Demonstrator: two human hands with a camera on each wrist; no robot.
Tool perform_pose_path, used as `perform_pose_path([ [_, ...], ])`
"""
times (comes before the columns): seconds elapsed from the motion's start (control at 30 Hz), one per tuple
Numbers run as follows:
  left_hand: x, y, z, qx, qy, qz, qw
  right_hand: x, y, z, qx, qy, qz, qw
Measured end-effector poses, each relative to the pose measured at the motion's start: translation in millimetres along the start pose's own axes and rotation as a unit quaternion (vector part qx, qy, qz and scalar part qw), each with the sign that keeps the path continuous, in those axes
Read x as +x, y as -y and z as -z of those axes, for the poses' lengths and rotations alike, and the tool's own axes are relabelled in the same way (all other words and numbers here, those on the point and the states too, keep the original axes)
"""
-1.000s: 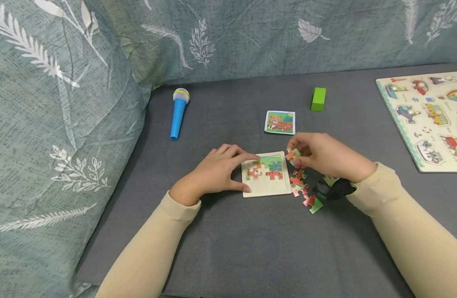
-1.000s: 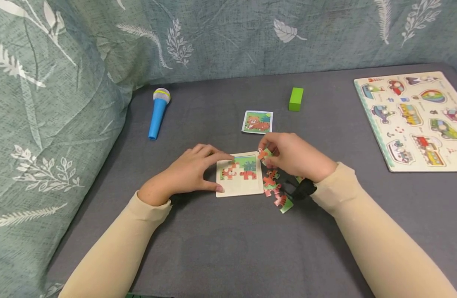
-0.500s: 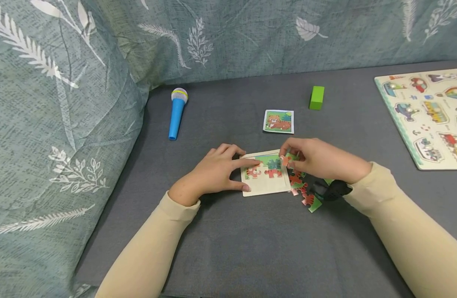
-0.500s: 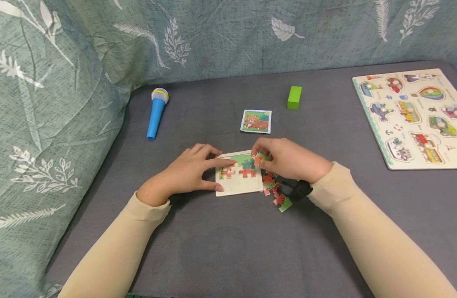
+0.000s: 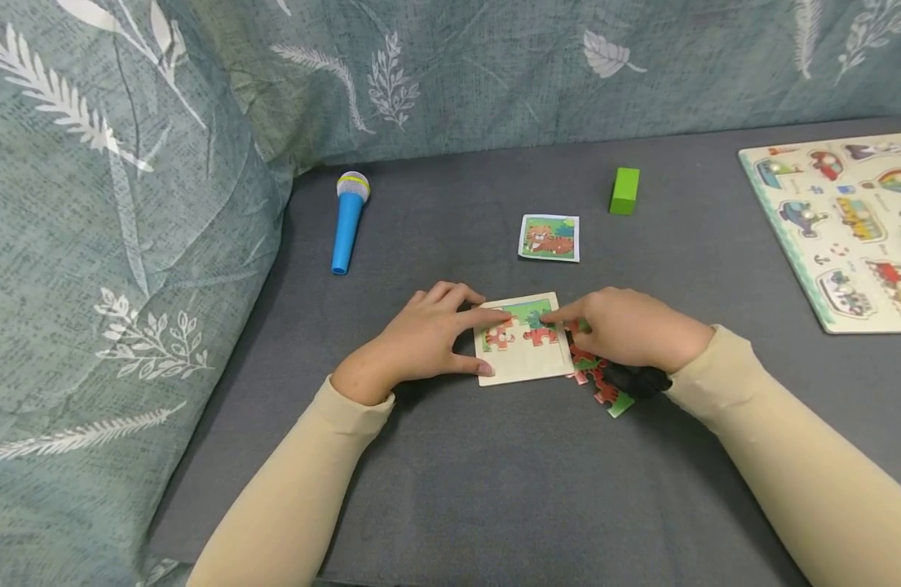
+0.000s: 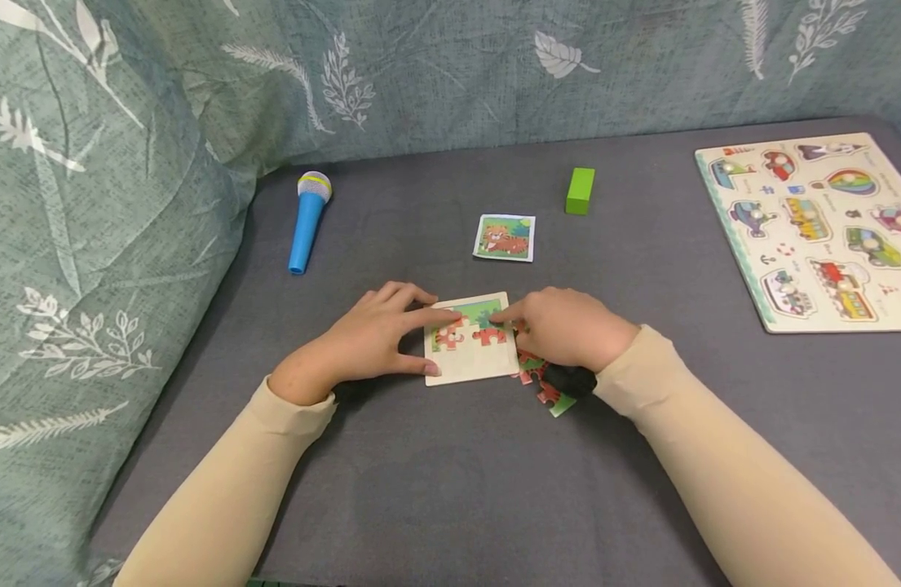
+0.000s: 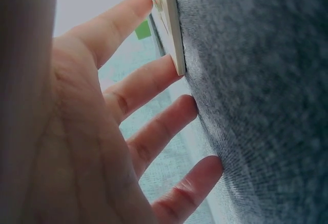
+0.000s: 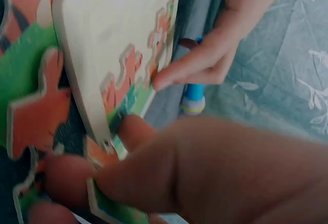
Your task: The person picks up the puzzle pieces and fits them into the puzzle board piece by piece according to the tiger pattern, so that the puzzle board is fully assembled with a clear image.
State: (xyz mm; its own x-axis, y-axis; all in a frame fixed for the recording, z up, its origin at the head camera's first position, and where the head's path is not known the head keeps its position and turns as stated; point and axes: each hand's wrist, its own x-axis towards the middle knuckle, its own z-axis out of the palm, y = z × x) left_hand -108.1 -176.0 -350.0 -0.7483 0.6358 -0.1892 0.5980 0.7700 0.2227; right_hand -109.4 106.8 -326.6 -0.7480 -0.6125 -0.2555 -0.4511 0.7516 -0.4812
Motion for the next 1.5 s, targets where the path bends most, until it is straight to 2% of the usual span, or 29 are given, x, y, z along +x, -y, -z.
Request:
perform_pose_path([
  [0.1,-0.1,0.4,0.0,0.002,-0.001,0.002,1.0,1.7,0.1,-0.6,0.012,-0.013,0.0,0.9998],
  [0.27,0.6,0.5,0.6,-0.002,-0.003,0.009,1.0,2.1,0.5,2.8,0.083,-0.059,-0.002,0.9948],
  [0.37,1.4,0.7,1.1,-0.007,-0.007,0.01,0.9999,2.2,0.5,4.4,0.111,-0.098,0.015,0.9888],
  [0.47,1.8,0.9,1.4,-0.01,-0.006,0.013,0.9999,3.5,0.8,4.2,0.127,-0.116,0.031,0.9846],
  [0.87,1.2,2.1,-0.2,-0.013,-0.004,0.016,0.9998,7.7,4.6,-0.7,0.175,-0.086,0.028,0.9804],
  [1.5,2.5,1.7,-0.8,-0.007,-0.012,0.009,0.9999,9.7,4.5,-11.5,0.196,-0.114,0.038,0.9731],
])
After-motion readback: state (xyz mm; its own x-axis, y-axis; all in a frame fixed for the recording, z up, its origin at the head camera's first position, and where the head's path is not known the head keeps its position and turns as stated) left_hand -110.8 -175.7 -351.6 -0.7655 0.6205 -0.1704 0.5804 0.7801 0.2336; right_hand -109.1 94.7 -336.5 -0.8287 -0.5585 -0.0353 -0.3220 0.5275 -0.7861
